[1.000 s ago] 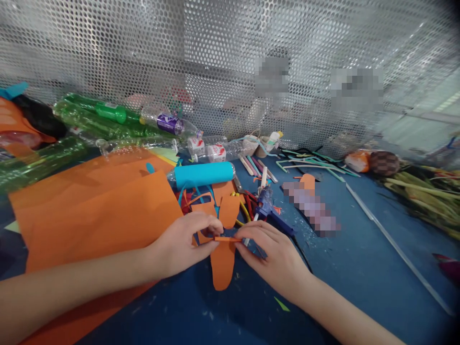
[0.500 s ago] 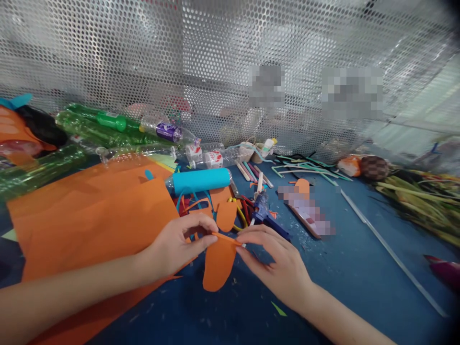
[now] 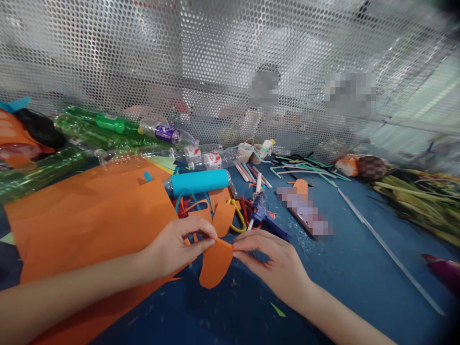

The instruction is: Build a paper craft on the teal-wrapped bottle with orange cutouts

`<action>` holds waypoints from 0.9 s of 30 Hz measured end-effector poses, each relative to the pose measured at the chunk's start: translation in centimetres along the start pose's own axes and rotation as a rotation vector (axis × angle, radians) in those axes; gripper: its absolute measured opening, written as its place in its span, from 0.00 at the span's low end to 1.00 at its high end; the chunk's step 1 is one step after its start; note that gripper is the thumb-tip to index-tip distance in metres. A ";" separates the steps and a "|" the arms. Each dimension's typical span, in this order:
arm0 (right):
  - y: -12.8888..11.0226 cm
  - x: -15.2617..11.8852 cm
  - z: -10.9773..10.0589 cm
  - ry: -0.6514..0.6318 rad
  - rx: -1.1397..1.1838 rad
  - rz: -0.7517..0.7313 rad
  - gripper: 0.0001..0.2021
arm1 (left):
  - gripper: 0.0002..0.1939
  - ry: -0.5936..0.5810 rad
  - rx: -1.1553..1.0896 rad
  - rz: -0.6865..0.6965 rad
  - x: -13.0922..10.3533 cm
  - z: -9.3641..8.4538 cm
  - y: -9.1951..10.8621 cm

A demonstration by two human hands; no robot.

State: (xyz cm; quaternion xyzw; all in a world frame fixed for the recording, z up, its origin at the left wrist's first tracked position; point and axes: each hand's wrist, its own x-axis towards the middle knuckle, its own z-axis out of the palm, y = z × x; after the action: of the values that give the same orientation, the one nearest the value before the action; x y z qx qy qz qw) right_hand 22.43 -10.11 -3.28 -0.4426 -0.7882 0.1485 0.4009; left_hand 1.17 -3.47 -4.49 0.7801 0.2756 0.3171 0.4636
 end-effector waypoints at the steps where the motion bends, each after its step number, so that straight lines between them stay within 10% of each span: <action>1: 0.0 0.0 0.0 0.000 0.003 -0.001 0.04 | 0.04 -0.003 0.013 0.006 0.0 0.0 0.0; 27: -0.7 0.3 -0.1 -0.010 -0.098 -0.245 0.08 | 0.05 -0.035 0.037 0.179 -0.7 0.8 1.0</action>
State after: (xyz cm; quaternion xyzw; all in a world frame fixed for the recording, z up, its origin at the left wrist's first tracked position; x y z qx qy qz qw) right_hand 22.07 -10.30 -2.67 -0.3613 -0.8448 0.0621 0.3899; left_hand 1.44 -4.87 -4.03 0.8154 0.2026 0.3384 0.4237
